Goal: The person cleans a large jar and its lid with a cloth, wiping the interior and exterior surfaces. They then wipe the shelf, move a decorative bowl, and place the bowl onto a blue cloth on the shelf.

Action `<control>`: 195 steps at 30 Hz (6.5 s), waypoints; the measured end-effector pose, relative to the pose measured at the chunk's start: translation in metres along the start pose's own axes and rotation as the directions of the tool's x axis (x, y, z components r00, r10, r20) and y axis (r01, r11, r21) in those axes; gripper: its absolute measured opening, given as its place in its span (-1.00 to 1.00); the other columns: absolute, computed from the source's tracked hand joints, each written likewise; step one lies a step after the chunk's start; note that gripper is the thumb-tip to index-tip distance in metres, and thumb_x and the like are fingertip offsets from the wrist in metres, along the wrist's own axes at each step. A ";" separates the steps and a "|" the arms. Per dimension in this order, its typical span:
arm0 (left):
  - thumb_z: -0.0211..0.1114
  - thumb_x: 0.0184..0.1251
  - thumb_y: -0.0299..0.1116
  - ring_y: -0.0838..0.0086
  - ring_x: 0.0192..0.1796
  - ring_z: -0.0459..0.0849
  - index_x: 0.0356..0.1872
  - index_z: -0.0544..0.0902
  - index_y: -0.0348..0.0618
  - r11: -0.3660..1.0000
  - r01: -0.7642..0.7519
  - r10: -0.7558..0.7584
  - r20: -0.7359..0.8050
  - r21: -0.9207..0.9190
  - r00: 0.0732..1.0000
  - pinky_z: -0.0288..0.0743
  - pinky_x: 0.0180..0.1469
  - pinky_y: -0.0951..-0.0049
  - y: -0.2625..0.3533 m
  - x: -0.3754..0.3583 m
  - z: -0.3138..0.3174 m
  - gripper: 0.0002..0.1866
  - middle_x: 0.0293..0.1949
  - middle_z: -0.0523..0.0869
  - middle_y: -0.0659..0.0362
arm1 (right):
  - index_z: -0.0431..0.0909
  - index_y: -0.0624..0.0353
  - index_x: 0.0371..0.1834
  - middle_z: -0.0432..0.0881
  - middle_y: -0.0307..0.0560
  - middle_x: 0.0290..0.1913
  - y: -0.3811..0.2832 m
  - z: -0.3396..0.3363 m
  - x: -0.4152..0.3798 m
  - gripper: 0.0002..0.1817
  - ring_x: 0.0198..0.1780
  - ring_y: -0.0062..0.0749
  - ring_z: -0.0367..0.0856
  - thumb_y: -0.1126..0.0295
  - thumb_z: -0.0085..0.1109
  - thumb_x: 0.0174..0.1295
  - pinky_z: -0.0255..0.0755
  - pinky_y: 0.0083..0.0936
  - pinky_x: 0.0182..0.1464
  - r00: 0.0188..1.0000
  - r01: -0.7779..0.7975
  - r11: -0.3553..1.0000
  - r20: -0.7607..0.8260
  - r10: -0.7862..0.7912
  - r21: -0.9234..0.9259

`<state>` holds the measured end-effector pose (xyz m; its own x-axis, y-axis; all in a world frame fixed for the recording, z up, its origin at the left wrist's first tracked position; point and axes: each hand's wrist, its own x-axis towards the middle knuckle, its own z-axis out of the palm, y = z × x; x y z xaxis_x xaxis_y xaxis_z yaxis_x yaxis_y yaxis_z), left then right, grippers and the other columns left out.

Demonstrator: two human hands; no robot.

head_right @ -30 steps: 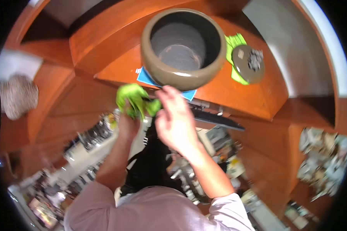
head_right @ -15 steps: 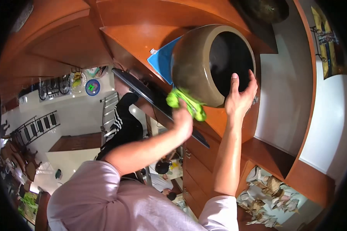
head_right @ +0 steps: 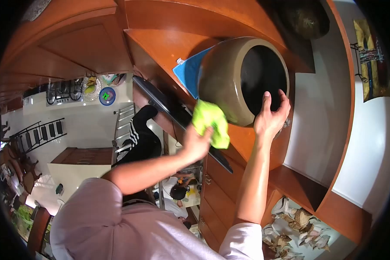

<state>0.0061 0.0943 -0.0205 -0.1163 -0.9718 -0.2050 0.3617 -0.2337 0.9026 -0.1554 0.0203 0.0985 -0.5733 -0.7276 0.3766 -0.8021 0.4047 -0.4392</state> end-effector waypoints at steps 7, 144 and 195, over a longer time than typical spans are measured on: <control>0.11 0.52 -0.46 0.20 0.12 0.68 0.22 0.49 -0.25 0.997 0.053 -0.078 -0.501 -0.064 0.862 0.50 0.21 0.23 -0.048 0.101 -0.003 -0.69 0.09 0.69 -0.02 | 0.56 0.15 0.20 0.53 0.04 0.26 0.000 0.000 0.002 -0.55 0.34 -0.05 0.46 0.15 0.32 0.35 0.29 -0.20 0.41 1.000 0.023 1.000 -0.008 -0.023 -0.006; 0.48 -0.03 0.42 0.25 -0.61 0.25 -0.66 0.21 -0.09 -0.045 -0.856 -0.297 0.825 -0.515 -0.481 0.11 -0.52 0.27 0.188 0.252 0.055 -0.19 -0.65 0.22 0.16 | 0.32 0.17 0.53 0.08 0.30 0.61 -0.067 0.092 -0.143 -0.43 0.61 0.17 0.10 0.32 0.08 0.48 0.03 -0.11 0.58 0.588 0.114 0.370 -0.363 0.723 0.922; 0.11 0.48 0.22 0.16 -0.58 0.31 -0.67 0.27 -0.18 -0.150 -0.987 0.087 0.994 -0.052 -0.065 0.12 -0.50 0.17 0.143 0.223 0.044 -0.30 -0.64 0.30 0.08 | 0.56 0.20 0.23 0.62 0.14 0.03 0.059 0.119 -0.078 -0.61 0.06 0.05 0.65 0.57 0.17 0.32 0.55 -0.27 0.10 0.370 -0.132 0.329 -0.262 0.891 0.935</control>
<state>-0.0091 -0.1546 0.0793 -0.8806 0.0737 0.4680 0.1082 0.9930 0.0471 -0.1379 0.0346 -0.0535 -0.9709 0.2362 -0.0386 -0.0322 -0.2885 -0.9569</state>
